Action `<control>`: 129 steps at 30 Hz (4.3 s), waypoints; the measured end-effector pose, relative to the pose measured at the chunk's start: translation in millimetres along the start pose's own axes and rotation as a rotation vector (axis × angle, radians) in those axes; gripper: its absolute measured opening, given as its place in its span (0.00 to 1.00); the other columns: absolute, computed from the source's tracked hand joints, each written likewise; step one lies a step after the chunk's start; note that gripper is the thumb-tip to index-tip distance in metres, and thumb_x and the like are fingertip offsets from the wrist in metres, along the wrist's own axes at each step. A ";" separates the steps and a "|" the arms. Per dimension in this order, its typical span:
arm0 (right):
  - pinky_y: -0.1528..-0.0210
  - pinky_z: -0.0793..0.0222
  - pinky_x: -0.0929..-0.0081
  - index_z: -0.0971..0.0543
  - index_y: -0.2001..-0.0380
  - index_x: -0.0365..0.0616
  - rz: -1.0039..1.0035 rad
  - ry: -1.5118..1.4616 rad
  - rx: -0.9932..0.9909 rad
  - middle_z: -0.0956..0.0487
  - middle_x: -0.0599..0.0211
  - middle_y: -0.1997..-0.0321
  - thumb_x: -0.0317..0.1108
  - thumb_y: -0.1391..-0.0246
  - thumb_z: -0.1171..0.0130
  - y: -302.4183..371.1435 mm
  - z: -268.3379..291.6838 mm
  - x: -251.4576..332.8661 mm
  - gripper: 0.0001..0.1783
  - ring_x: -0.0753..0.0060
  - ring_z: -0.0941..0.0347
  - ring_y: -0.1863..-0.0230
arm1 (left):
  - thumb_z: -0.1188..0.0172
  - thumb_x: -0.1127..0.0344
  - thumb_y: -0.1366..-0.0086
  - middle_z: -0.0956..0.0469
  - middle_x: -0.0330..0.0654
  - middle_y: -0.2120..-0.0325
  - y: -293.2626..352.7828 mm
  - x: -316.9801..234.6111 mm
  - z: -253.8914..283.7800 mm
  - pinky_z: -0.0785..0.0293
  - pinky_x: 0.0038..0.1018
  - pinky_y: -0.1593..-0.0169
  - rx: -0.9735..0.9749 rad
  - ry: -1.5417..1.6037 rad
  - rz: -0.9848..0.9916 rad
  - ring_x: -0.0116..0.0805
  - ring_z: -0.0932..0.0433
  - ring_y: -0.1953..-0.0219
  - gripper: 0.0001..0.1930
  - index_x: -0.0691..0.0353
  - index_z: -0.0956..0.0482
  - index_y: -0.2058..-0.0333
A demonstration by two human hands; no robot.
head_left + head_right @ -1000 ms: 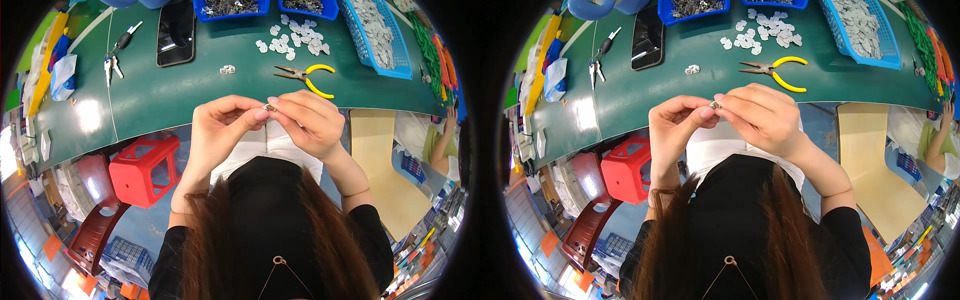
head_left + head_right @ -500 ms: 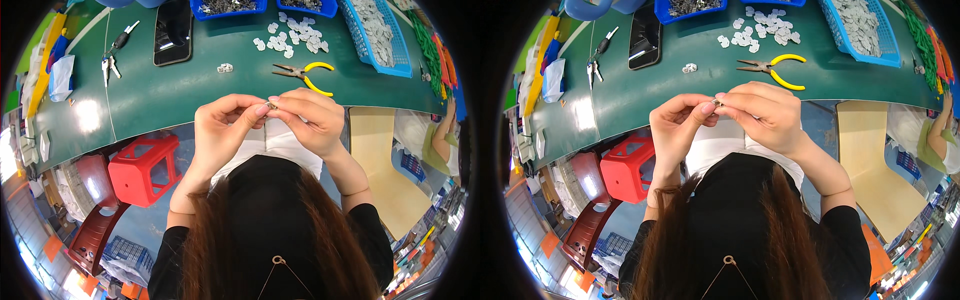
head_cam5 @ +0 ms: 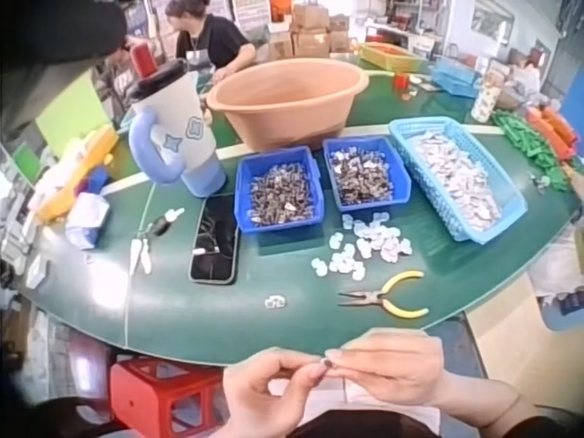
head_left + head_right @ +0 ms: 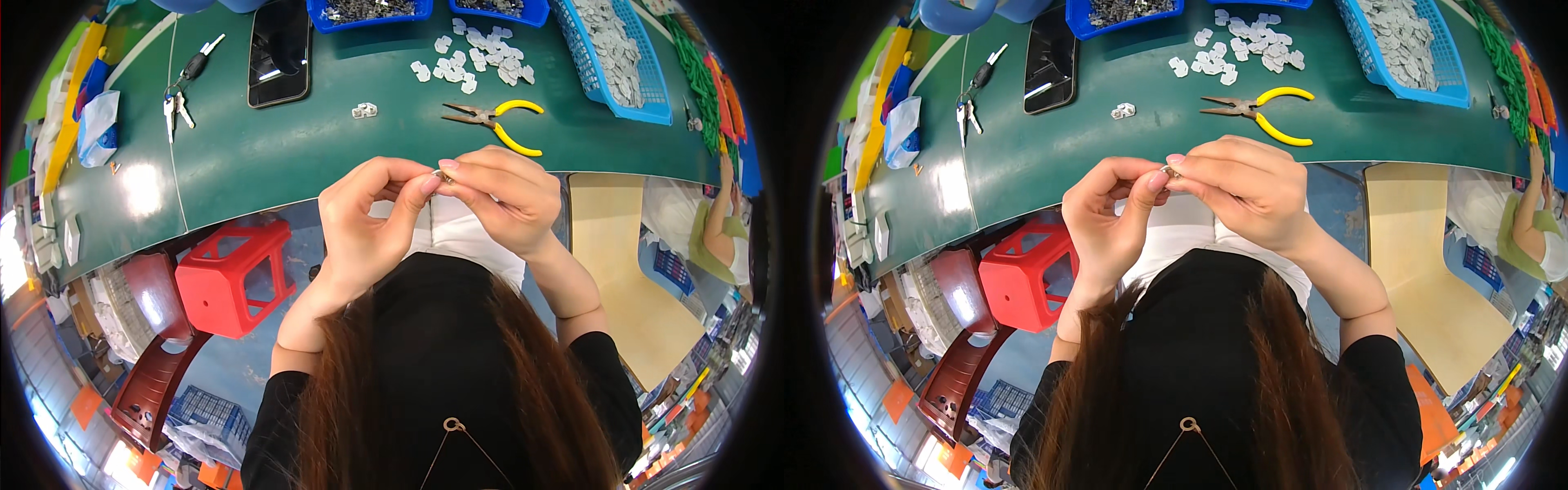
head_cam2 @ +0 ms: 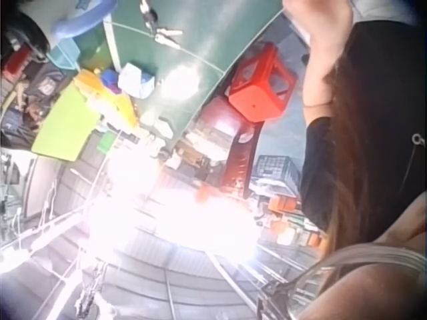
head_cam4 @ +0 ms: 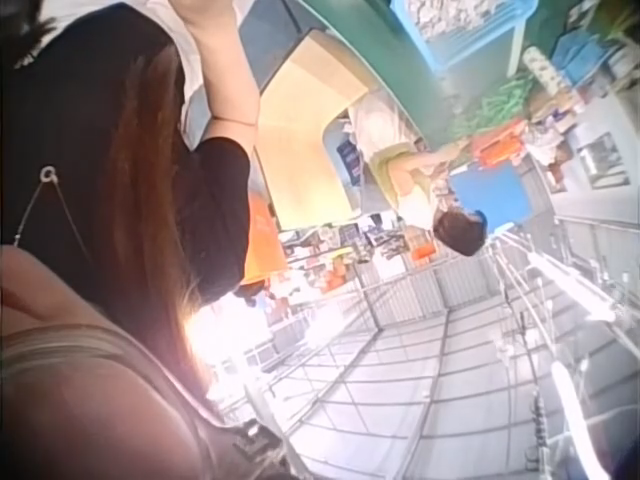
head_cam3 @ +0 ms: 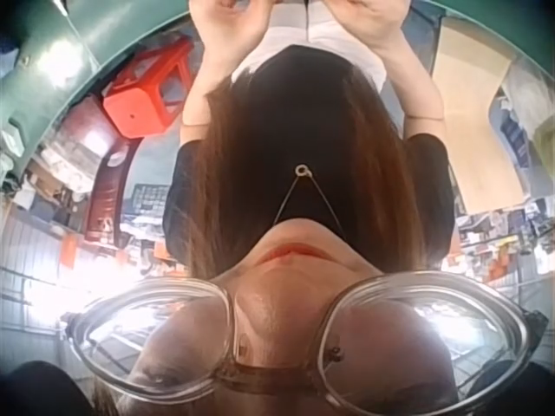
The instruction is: Assembling small metal and plastic components using pliers at a workbench.
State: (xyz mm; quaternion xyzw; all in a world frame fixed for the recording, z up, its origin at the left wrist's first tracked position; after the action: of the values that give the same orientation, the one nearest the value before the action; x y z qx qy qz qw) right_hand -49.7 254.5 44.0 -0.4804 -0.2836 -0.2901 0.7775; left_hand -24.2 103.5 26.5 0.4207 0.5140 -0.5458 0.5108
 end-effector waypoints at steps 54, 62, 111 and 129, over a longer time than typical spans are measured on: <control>0.70 0.30 0.68 0.22 0.66 0.33 0.433 0.697 0.417 0.27 0.58 0.66 0.30 0.67 0.34 -49.2 31.6 60.6 0.20 0.57 0.30 0.68 | 0.33 0.76 0.51 0.22 0.39 0.79 8.2 -29.4 29.3 0.28 0.22 0.76 -0.124 -0.548 -0.619 0.32 0.23 0.79 0.07 0.64 0.24 0.75; 0.69 0.28 0.68 0.22 0.68 0.32 0.504 0.743 0.420 0.26 0.57 0.65 0.31 0.64 0.35 -48.9 28.4 63.7 0.17 0.57 0.30 0.66 | 0.34 0.76 0.51 0.22 0.40 0.79 7.2 -28.8 29.6 0.28 0.22 0.75 -0.115 -0.555 -0.603 0.33 0.23 0.79 0.07 0.64 0.24 0.75; 0.75 0.32 0.70 0.24 0.72 0.28 0.668 0.779 0.409 0.27 0.54 0.69 0.28 0.71 0.37 -53.5 23.1 73.0 0.17 0.57 0.31 0.70 | 0.34 0.80 0.53 0.23 0.40 0.80 7.6 -34.9 27.1 0.27 0.22 0.75 -0.126 -0.573 -0.688 0.33 0.24 0.79 0.08 0.65 0.24 0.75; 0.77 0.35 0.71 0.24 0.72 0.26 0.674 0.798 0.420 0.28 0.53 0.68 0.28 0.73 0.39 -52.4 19.6 75.5 0.19 0.57 0.31 0.70 | 0.34 0.79 0.53 0.24 0.39 0.80 8.2 -35.2 27.8 0.29 0.22 0.76 -0.110 -0.584 -0.665 0.33 0.25 0.80 0.08 0.64 0.25 0.75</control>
State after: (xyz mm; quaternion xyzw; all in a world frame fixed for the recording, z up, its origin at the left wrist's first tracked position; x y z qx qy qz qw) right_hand -40.2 239.5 136.3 -0.2323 0.1499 -0.1219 0.9533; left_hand -9.8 80.8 63.4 0.0329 0.4836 -0.7482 0.4531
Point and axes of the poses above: each hand's wrist, its own y-axis away from the middle knuckle, its own z-axis out of the back of the hand, x = y × z, the point moved 5 cm from there along -y, towards the middle knuckle
